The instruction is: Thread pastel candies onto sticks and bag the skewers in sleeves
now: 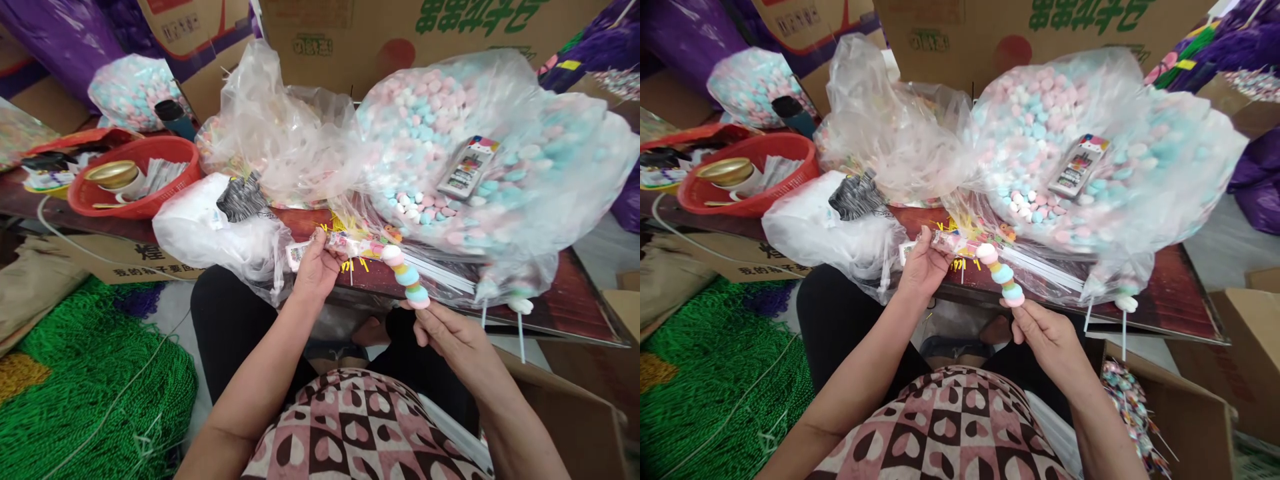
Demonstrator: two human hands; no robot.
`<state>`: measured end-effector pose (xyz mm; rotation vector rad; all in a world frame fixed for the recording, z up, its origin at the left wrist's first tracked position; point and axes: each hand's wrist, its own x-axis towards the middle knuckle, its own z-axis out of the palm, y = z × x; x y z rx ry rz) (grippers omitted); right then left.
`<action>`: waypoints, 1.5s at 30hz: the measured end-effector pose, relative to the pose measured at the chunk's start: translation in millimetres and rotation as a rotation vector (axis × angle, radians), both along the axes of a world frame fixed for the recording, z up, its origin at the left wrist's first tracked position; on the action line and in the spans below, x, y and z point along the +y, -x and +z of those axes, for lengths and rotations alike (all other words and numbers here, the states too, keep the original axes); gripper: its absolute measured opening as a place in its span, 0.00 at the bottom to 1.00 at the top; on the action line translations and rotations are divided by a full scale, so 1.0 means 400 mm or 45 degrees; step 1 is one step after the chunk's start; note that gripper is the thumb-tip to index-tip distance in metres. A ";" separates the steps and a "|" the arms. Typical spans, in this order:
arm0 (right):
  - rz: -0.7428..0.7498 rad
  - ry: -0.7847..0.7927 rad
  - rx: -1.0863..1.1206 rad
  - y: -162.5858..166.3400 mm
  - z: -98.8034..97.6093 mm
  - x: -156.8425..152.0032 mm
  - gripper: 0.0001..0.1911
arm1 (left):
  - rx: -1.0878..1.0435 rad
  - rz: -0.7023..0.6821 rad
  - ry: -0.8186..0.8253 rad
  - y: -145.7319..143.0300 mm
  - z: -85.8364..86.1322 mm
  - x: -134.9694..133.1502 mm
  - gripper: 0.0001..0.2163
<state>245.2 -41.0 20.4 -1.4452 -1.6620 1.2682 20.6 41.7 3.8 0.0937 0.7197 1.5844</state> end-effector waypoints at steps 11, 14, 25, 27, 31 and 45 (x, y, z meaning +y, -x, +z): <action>-0.087 -0.373 -0.345 -0.047 0.013 0.025 0.14 | 0.308 -0.023 -0.144 -0.001 -0.024 -0.002 0.15; -0.234 -0.348 -0.257 -0.048 -0.007 0.023 0.12 | 0.366 -0.053 -0.177 -0.006 -0.019 -0.007 0.15; -0.408 -0.391 -0.001 0.011 -0.073 0.009 0.09 | 0.376 -0.044 -0.172 -0.008 -0.021 -0.004 0.14; -0.374 -0.342 0.028 0.000 -0.076 0.009 0.10 | 0.423 -0.031 -0.139 -0.006 -0.025 -0.002 0.14; -0.383 -0.326 0.001 -0.005 -0.073 0.005 0.08 | 0.540 0.044 -0.148 -0.011 -0.033 -0.001 0.13; -0.375 -0.278 0.019 0.063 -0.087 0.004 0.11 | 0.236 -0.197 -0.174 -0.066 0.034 -0.043 0.10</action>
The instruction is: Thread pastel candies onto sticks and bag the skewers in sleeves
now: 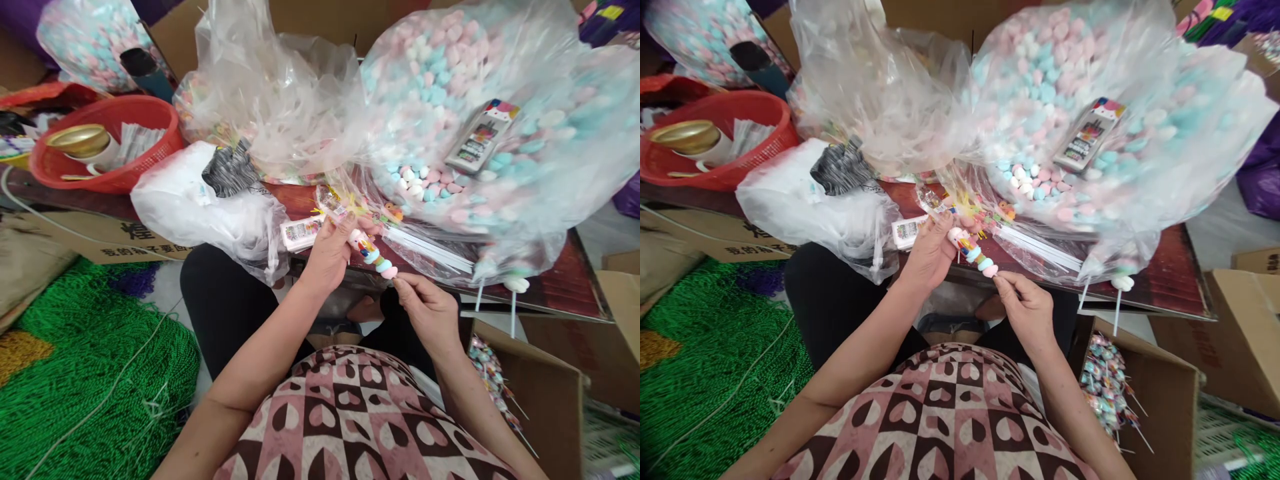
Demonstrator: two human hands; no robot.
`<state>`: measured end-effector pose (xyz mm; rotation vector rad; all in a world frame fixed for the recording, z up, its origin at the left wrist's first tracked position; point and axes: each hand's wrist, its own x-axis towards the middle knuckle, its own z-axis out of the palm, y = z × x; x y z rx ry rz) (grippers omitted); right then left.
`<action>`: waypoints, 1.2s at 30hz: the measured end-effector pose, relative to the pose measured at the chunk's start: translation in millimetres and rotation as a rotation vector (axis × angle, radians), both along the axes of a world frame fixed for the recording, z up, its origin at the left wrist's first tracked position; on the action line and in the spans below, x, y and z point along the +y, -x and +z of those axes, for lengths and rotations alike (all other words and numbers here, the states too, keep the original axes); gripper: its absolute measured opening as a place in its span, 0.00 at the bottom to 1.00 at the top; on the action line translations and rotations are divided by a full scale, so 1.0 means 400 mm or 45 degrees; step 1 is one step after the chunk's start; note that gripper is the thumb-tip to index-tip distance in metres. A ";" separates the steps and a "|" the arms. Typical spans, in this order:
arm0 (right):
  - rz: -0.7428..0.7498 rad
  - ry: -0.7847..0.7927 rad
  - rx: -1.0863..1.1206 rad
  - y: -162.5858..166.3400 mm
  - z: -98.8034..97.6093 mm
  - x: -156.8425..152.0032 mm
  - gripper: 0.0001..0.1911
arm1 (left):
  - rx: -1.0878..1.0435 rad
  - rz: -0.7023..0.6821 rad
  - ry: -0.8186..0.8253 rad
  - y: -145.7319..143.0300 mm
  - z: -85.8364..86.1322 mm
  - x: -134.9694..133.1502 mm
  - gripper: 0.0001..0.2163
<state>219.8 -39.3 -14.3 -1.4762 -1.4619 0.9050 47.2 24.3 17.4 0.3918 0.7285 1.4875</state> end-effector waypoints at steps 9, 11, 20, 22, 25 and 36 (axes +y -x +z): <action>0.088 0.266 0.221 0.053 0.007 0.011 0.16 | 0.038 0.092 -0.059 -0.039 -0.016 -0.012 0.11; 0.175 0.310 0.258 0.051 0.005 0.013 0.18 | 0.036 0.112 -0.031 -0.031 -0.013 -0.007 0.12; 0.107 0.391 0.490 0.050 -0.021 0.000 0.17 | 0.042 -0.063 0.016 -0.020 -0.011 -0.016 0.12; 0.079 0.371 0.561 0.053 -0.021 0.001 0.16 | 0.044 -0.108 -0.009 -0.010 0.003 -0.020 0.13; 0.056 0.345 0.588 0.043 -0.026 0.003 0.14 | 0.007 -0.065 -0.050 0.013 0.030 -0.016 0.13; -0.055 0.113 0.247 0.040 -0.016 -0.016 0.13 | 0.042 0.014 0.043 -0.010 0.021 -0.008 0.11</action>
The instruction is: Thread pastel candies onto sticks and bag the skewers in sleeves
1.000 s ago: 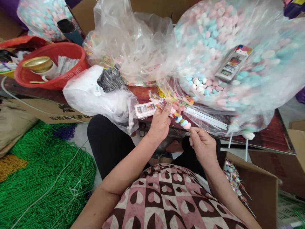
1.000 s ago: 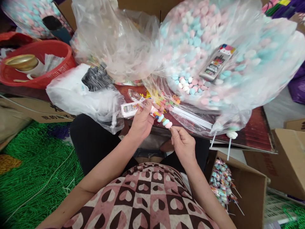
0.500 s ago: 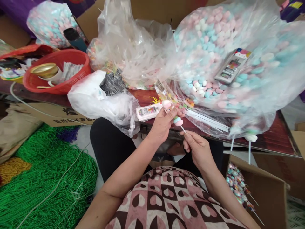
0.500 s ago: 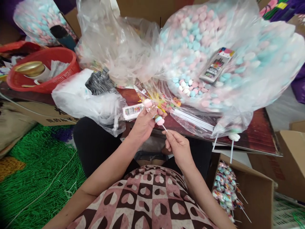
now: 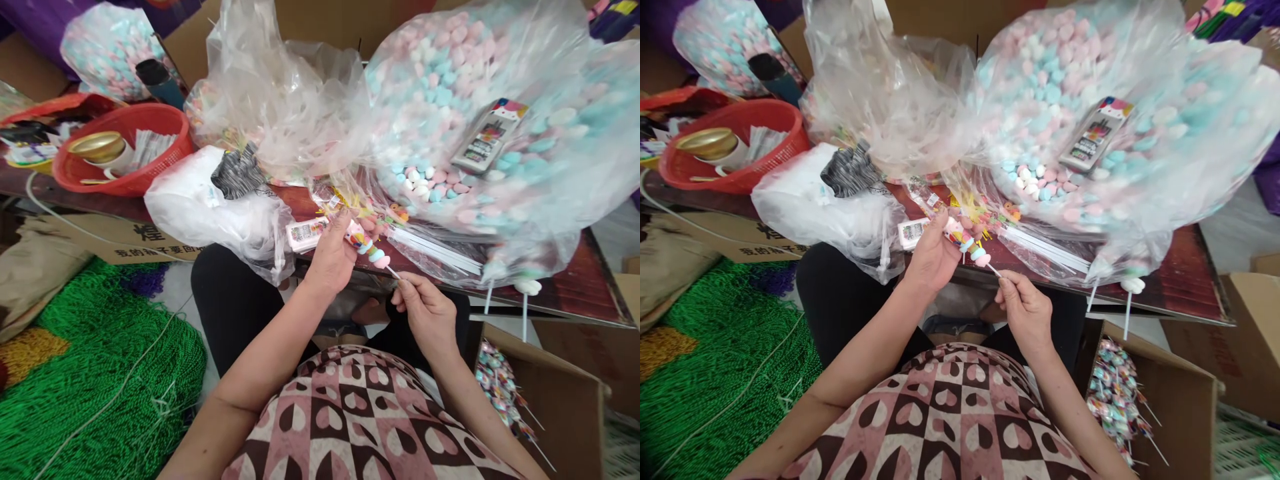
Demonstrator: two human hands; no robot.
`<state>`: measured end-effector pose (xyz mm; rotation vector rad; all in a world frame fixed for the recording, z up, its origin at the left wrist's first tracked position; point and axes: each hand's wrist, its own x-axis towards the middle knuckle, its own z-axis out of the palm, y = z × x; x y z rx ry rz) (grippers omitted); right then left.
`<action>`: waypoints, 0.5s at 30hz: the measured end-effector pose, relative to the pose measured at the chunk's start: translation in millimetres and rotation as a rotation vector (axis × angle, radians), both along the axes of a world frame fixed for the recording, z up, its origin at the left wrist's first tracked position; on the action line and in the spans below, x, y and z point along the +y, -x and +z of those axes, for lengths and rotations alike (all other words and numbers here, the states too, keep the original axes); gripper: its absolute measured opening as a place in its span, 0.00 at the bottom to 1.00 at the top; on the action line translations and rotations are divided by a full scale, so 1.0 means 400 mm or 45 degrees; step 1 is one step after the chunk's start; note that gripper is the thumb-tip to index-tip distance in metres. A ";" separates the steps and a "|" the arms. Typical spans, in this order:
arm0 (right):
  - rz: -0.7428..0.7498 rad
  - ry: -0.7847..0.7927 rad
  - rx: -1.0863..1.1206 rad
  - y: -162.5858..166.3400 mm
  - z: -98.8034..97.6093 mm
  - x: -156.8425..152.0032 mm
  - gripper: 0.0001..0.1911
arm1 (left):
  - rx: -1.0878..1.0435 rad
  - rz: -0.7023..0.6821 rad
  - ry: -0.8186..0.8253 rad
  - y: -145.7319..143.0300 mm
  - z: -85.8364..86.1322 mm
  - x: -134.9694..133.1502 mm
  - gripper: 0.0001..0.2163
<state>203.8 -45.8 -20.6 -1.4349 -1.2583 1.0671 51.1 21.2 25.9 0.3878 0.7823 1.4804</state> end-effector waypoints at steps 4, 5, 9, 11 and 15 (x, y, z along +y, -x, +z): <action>0.153 0.230 0.307 -0.002 0.005 -0.001 0.15 | 0.052 -0.079 -0.050 0.015 -0.005 -0.003 0.15; 0.198 0.294 0.405 -0.004 0.006 0.000 0.15 | 0.024 -0.096 -0.056 0.019 -0.006 -0.003 0.15; 0.349 0.485 0.742 -0.006 0.016 0.005 0.14 | 0.016 -0.167 -0.079 0.019 -0.009 -0.008 0.17; 0.381 0.523 0.801 0.003 0.020 0.006 0.13 | 0.083 -0.220 -0.085 0.010 -0.012 -0.012 0.17; 0.365 0.511 0.765 0.025 0.015 0.007 0.13 | 0.083 -0.283 -0.069 -0.004 -0.018 -0.017 0.17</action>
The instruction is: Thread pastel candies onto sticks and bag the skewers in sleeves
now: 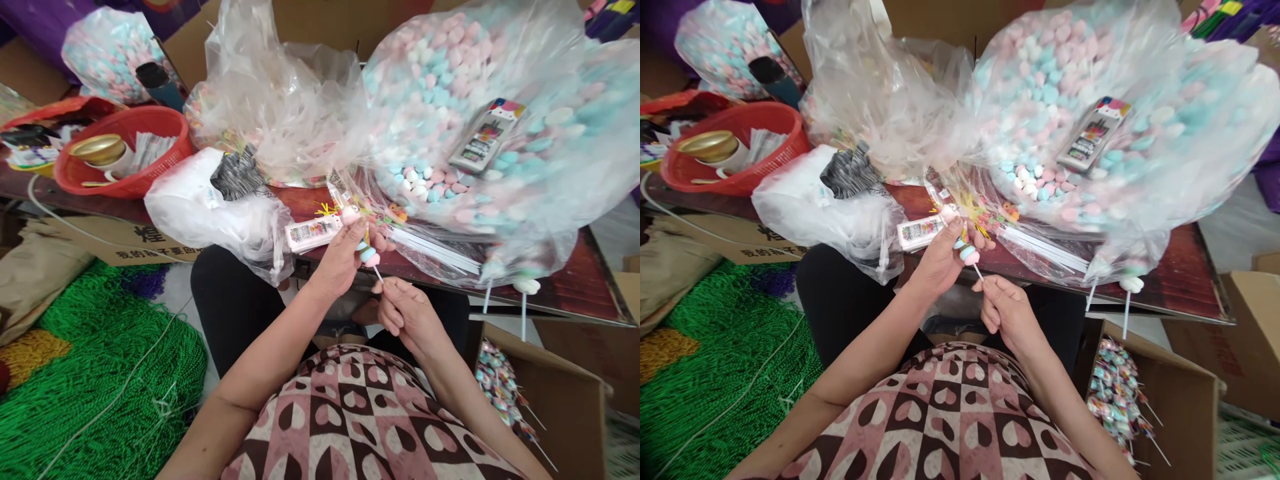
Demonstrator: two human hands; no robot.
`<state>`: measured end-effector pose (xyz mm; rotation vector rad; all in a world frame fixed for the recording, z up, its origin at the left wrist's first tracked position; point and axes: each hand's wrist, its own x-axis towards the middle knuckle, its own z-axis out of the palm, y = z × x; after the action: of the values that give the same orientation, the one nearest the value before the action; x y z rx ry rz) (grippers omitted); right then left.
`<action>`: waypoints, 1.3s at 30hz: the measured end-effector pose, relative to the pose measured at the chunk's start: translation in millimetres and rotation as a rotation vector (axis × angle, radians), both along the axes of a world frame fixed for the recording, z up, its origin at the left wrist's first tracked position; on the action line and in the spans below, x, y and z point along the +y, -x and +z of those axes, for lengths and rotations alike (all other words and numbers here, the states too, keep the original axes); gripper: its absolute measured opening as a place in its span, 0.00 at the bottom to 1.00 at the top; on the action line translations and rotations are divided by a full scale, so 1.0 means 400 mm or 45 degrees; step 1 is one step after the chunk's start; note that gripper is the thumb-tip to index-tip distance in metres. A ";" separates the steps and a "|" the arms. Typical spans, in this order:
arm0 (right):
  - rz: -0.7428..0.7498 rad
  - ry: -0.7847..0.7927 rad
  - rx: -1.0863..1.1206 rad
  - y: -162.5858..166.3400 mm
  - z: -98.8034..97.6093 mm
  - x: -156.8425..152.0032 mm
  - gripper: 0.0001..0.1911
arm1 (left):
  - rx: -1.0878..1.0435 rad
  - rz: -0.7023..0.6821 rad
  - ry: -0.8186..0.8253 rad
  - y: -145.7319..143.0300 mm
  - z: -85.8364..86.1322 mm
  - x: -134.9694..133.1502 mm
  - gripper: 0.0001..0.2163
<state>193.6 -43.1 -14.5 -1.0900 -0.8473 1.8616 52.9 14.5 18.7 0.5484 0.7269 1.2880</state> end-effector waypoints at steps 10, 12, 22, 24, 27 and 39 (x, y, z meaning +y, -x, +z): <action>-0.105 -0.148 -0.264 -0.021 -0.042 0.004 0.15 | -0.241 0.241 0.055 0.044 0.003 0.038 0.07; -0.209 -0.218 -0.363 -0.018 -0.044 0.004 0.14 | -0.265 0.287 0.070 0.039 -0.009 0.039 0.06; -0.106 0.067 -0.016 -0.015 -0.023 0.015 0.13 | -0.144 0.168 -0.081 0.013 -0.025 0.015 0.13; -0.012 0.159 0.111 -0.026 -0.017 0.021 0.12 | -0.125 0.095 -0.115 0.020 -0.025 0.013 0.14; 0.025 0.202 0.170 -0.028 -0.019 0.025 0.12 | -0.078 0.052 -0.106 0.018 -0.028 0.013 0.17; -0.214 -0.041 -0.071 0.028 -0.032 0.017 0.14 | -0.055 -0.042 -0.078 0.007 -0.023 0.002 0.15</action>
<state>182.5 -36.4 -27.3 -1.1614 -0.7892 1.6804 50.3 15.5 9.4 0.5785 0.6417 1.2908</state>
